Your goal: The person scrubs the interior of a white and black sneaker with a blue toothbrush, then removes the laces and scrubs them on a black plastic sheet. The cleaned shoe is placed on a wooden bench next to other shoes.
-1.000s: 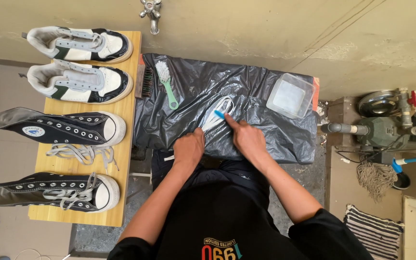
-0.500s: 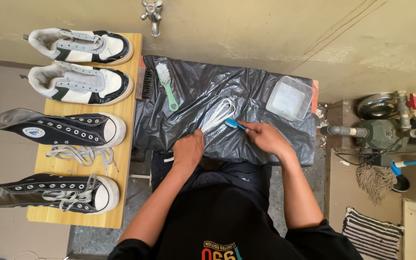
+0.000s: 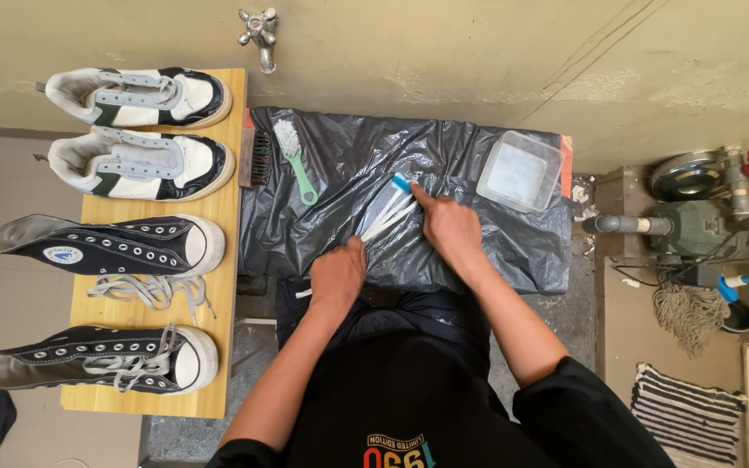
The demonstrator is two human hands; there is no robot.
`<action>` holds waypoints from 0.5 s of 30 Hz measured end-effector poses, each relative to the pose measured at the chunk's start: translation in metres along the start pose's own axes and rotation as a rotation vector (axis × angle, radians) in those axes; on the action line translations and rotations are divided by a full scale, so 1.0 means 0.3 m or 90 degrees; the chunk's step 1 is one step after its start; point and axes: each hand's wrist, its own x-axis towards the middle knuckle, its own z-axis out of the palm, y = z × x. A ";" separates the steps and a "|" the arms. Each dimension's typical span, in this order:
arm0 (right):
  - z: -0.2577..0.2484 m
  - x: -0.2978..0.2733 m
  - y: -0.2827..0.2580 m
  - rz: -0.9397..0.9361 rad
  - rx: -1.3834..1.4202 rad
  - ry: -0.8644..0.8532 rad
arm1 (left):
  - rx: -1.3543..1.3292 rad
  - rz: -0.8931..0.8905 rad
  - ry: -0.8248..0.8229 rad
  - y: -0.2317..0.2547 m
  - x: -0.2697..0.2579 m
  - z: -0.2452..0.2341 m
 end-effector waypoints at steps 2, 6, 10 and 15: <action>0.012 0.027 0.024 0.024 -0.004 0.026 | 0.005 -0.003 0.005 0.003 0.002 0.002; -0.043 -0.008 -0.031 0.053 0.093 0.042 | 0.008 -0.006 0.002 -0.002 0.003 0.010; -0.079 -0.156 -0.178 -0.006 0.142 0.025 | 0.002 -0.001 -0.003 0.000 -0.003 -0.007; -0.012 -0.216 -0.184 -0.112 -0.001 0.018 | -0.009 -0.001 -0.014 0.000 0.005 -0.012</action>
